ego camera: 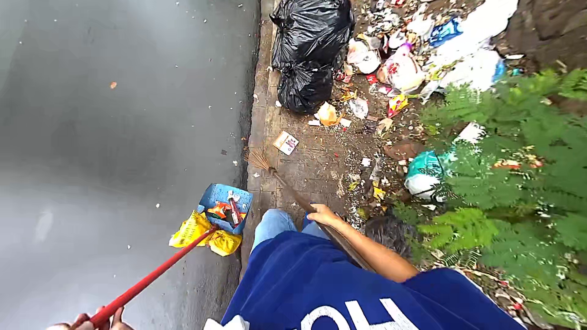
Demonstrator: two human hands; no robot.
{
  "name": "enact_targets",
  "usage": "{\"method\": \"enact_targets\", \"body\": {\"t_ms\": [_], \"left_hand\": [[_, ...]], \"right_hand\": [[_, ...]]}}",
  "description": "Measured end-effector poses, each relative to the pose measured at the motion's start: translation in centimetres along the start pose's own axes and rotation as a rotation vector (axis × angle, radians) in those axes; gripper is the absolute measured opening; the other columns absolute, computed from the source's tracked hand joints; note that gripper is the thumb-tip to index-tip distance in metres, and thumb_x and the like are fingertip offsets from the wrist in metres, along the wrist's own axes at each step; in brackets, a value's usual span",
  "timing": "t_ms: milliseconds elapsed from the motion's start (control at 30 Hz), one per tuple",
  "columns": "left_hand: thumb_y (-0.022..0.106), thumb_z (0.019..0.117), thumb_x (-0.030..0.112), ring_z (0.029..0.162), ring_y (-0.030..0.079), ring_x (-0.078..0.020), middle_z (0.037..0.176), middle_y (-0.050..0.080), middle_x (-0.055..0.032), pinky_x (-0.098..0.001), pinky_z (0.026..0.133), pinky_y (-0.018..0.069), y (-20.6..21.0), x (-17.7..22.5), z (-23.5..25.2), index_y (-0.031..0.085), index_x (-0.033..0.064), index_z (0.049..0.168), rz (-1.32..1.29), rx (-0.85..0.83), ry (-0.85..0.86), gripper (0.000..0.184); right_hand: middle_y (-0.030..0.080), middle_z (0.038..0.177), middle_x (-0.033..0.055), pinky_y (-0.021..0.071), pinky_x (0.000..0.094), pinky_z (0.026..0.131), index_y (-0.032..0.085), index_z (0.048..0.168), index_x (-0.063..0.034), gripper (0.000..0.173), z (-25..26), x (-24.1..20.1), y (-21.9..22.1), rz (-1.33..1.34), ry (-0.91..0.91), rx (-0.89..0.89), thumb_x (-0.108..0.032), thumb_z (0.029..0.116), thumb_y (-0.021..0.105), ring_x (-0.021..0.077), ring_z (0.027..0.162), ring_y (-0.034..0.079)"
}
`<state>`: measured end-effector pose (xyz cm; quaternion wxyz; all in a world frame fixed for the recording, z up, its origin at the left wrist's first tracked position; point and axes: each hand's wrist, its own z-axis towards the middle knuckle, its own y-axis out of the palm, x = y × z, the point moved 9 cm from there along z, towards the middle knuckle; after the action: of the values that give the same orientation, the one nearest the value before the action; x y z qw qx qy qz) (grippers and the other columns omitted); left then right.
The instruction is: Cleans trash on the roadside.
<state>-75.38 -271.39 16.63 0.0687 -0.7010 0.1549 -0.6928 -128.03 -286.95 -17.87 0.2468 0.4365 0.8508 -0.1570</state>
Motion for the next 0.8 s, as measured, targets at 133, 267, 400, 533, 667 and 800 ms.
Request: {"method": "enact_targets", "body": {"t_ms": [133,267,400,533,667,800], "left_hand": [[0.036,0.1104,0.042,0.082,0.057,-0.0155,0.099,0.051,-0.0053,-0.0368,0.073,0.0530,6.3,2.4,0.6,0.049,0.0102,0.114,0.003,-0.039,-0.017,0.035],[0.034,0.1104,0.047,0.079,0.059,-0.0153,0.091,0.053,-0.0033,-0.0379,0.071,0.0537,14.1,3.1,2.1,0.050,0.0130,0.104,0.033,-0.099,-0.037,0.038],[0.034,0.1109,0.047,0.076,0.058,-0.0128,0.092,0.053,-0.0027,-0.0347,0.070,0.0544,24.8,3.1,3.2,0.050,0.0115,0.108,0.033,-0.260,-0.072,0.039],[0.034,0.1110,0.048,0.070,0.060,-0.0096,0.086,0.056,0.0001,-0.0291,0.062,0.0539,36.4,3.8,2.7,0.052,0.0103,0.113,0.113,-0.442,-0.027,0.042],[0.037,0.1118,0.040,0.068,0.065,-0.0060,0.081,0.061,0.0036,-0.0255,0.055,0.0546,48.1,8.0,-0.2,0.052,0.0049,0.119,0.142,-0.664,0.209,0.039],[0.044,0.1093,0.019,0.064,0.067,-0.0026,0.071,0.062,0.0084,-0.0245,0.065,0.0602,57.9,15.2,-5.9,0.052,-0.0032,0.107,-0.059,-0.839,0.539,0.024]], "right_hand": [[0.064,0.130,0.0288,0.0463,0.0561,0.107,0.062,0.133,0.0042,0.042,4.1,1.4,-6.1,0.030,0.121,0.098,-0.012,0.0958,0.071,0.0400,0.121,0.062],[0.061,0.136,0.0300,0.0422,0.0593,0.111,0.059,0.141,0.0008,0.045,0.4,4.0,-15.3,0.130,0.237,0.371,-0.014,0.0988,0.069,0.0433,0.129,0.057],[0.059,0.140,0.0286,0.0411,0.0605,0.112,0.055,0.147,-0.0023,0.052,-4.3,3.4,-18.8,0.165,0.284,0.545,-0.016,0.0987,0.068,0.0422,0.133,0.056],[0.061,0.138,0.0273,0.0440,0.0611,0.110,0.051,0.152,-0.0068,0.057,-8.2,0.2,-13.9,0.257,0.315,0.504,-0.015,0.0982,0.068,0.0416,0.129,0.059],[0.064,0.133,0.0269,0.0440,0.0609,0.109,0.056,0.146,-0.0050,0.051,-5.0,-4.5,-12.3,0.154,0.267,0.312,-0.013,0.0976,0.069,0.0412,0.126,0.061],[0.061,0.134,0.0320,0.0422,0.0685,0.107,0.056,0.144,-0.0017,0.050,2.0,-5.5,-20.8,-0.017,0.345,0.360,-0.017,0.0977,0.067,0.0492,0.128,0.058]]}}
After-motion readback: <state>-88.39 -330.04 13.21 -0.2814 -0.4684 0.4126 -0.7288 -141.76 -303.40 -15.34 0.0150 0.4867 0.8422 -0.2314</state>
